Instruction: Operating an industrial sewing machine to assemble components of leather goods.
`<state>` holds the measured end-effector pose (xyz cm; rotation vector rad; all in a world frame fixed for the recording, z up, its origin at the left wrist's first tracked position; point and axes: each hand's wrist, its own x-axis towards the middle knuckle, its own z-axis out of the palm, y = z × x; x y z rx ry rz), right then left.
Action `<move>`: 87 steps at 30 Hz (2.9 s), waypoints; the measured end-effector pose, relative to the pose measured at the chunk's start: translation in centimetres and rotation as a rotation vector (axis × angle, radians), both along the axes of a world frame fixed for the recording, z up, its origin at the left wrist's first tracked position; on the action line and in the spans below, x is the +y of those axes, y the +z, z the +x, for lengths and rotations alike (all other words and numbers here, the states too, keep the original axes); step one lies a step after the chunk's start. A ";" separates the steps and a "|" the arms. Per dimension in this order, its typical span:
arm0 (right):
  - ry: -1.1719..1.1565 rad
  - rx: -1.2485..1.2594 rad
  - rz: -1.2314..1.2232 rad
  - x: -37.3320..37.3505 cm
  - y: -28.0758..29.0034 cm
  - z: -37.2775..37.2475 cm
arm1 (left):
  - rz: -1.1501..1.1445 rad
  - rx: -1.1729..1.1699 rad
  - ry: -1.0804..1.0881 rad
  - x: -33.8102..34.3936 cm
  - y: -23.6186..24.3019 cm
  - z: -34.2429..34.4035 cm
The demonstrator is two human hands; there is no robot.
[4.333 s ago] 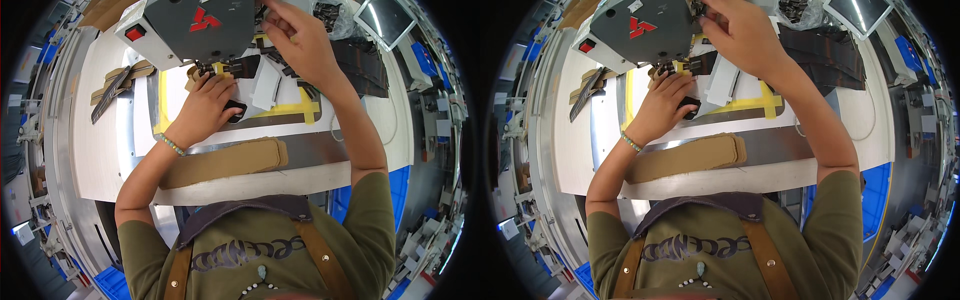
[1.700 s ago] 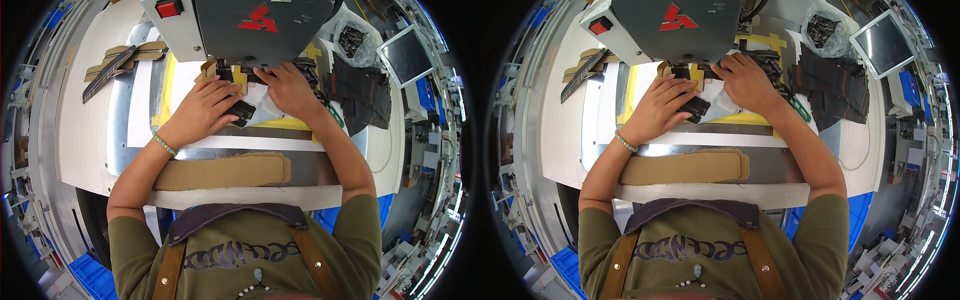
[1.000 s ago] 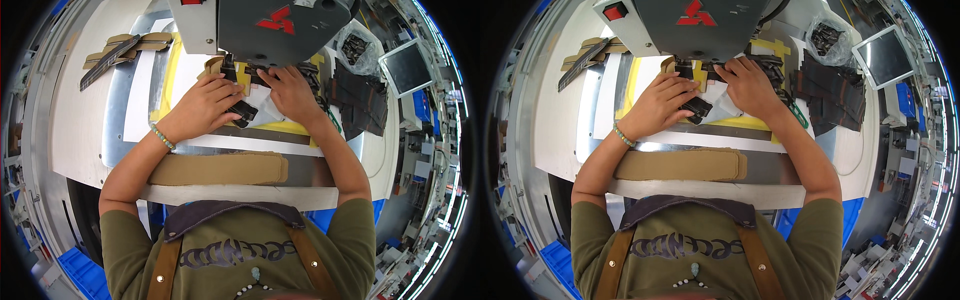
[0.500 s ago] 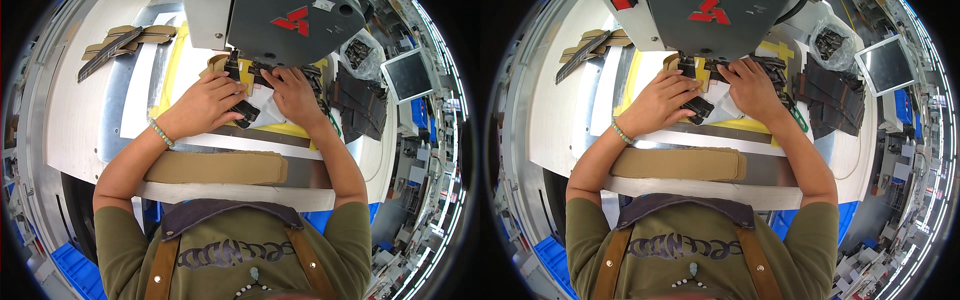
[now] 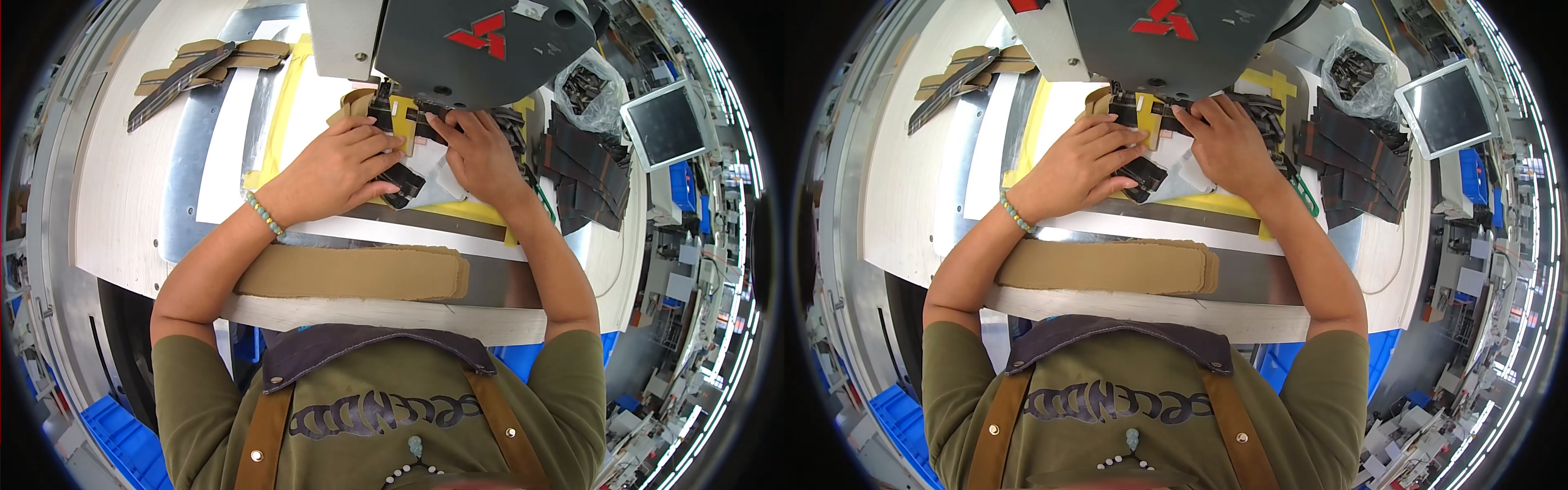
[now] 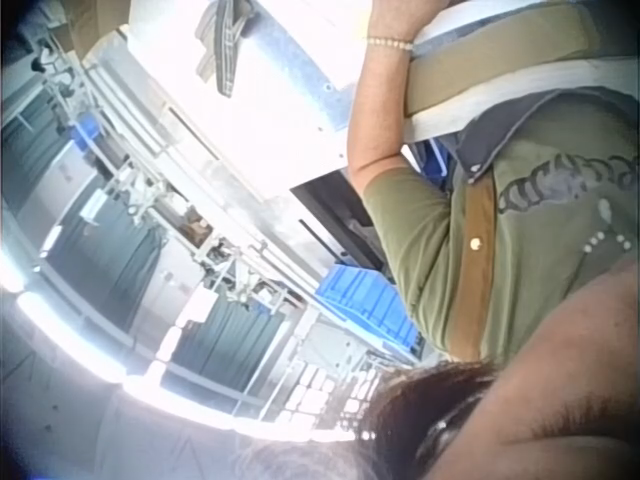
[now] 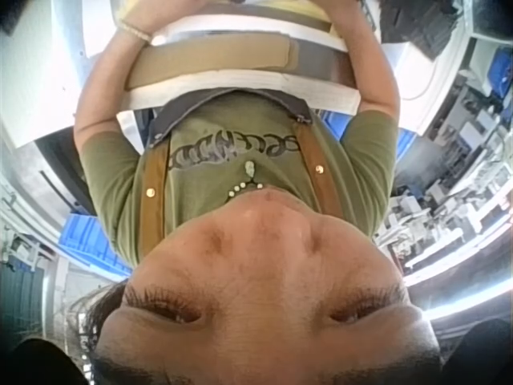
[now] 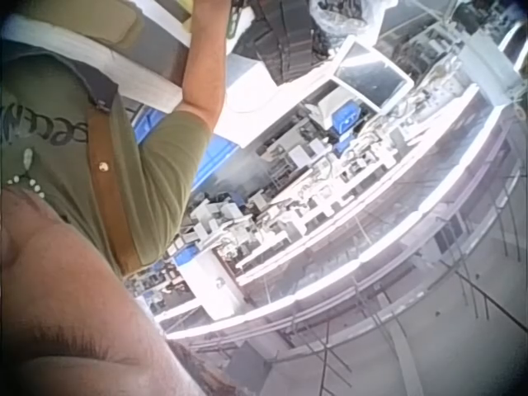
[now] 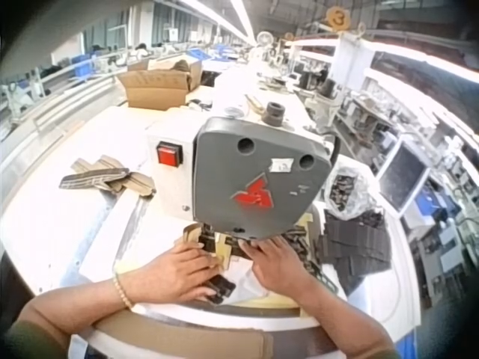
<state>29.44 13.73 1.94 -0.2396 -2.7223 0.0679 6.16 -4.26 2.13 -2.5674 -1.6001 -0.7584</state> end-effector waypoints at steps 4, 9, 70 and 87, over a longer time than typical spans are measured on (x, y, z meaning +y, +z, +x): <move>0.014 0.005 0.010 0.1 0.1 -0.1 | -0.004 -0.007 0.009 0.0 -0.1 0.0; 0.003 -0.005 0.007 0.3 0.0 -0.1 | -0.021 0.003 0.006 0.1 0.1 0.0; -0.012 -0.038 -0.002 -0.3 0.3 0.0 | -0.018 -0.023 0.007 0.1 0.0 -0.2; -0.014 -0.026 -0.011 -0.3 0.4 0.0 | -0.009 -0.043 0.004 0.0 -0.4 -0.1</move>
